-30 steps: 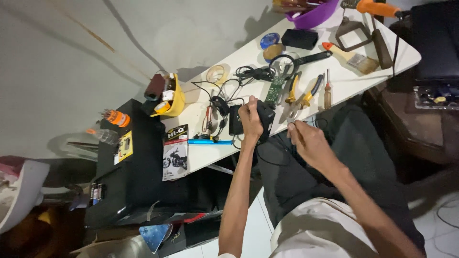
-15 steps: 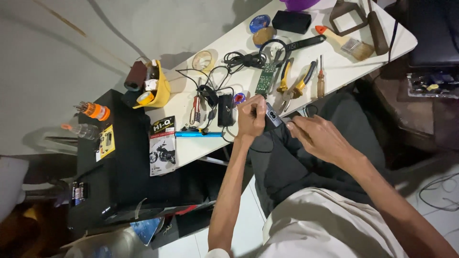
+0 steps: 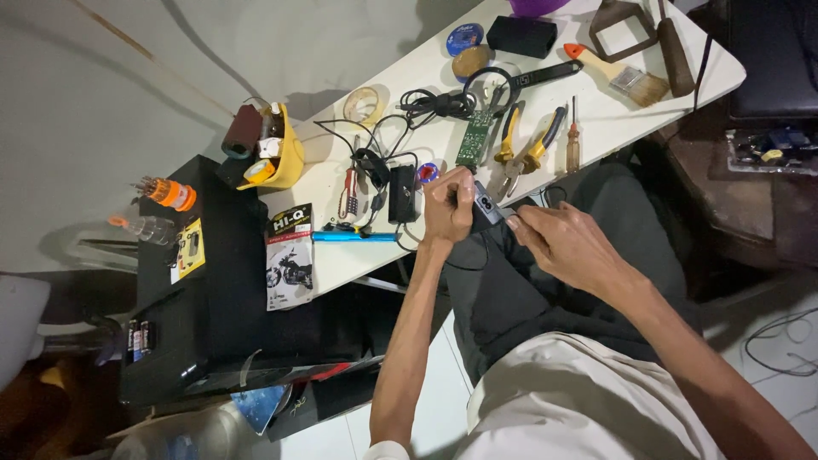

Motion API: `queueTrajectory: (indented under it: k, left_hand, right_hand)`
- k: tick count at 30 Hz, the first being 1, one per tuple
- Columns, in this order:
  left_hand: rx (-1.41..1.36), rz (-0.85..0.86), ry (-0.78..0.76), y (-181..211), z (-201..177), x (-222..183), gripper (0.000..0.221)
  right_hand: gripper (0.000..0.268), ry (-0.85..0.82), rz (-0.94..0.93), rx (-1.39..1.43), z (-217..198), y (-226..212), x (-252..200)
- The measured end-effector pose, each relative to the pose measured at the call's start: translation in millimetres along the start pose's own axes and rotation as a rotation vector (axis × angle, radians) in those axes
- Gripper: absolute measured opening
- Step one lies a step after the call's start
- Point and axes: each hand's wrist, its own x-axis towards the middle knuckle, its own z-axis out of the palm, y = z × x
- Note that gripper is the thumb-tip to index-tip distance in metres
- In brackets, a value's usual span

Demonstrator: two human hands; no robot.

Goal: Fitting a printed circuit board into a plastic housing for a small electronic device.

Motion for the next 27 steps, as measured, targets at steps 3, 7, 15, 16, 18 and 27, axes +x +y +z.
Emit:
queueTrajectory:
  k: [3,7,15,16,18,27]
  left_hand:
    - [-0.024,-0.002,0.015,-0.2,1.7,-0.2,0.050]
    - [-0.041,-0.005,0.030,-2.6,1.9,0.2,0.050]
    - [-0.045,-0.017,0.021,-9.7,3.3,-4.7,0.050]
    - [-0.044,-0.017,0.021,-6.4,3.4,-3.5,0.050]
    - [-0.024,-0.004,0.022,0.2,3.9,-0.9,0.049]
    - [0.106,0.197,-0.098,-117.7,9.4,-49.5,0.030]
  right_hand:
    - [0.032,0.007,0.007,0.010,-1.1,-5.3,0.6]
    - [0.032,0.014,-0.018,-0.021,0.0,-3.2,0.3]
    - [0.027,-0.020,0.036,-0.079,-4.9,-13.1,2.1]
    - [0.027,-0.020,0.035,-0.079,-5.3,-14.3,3.1]
    - [0.026,-0.030,0.052,-0.069,-6.2,-16.4,5.0]
    - [0.022,-0.178,-0.061,-0.283,-8.8,-14.3,-6.3]
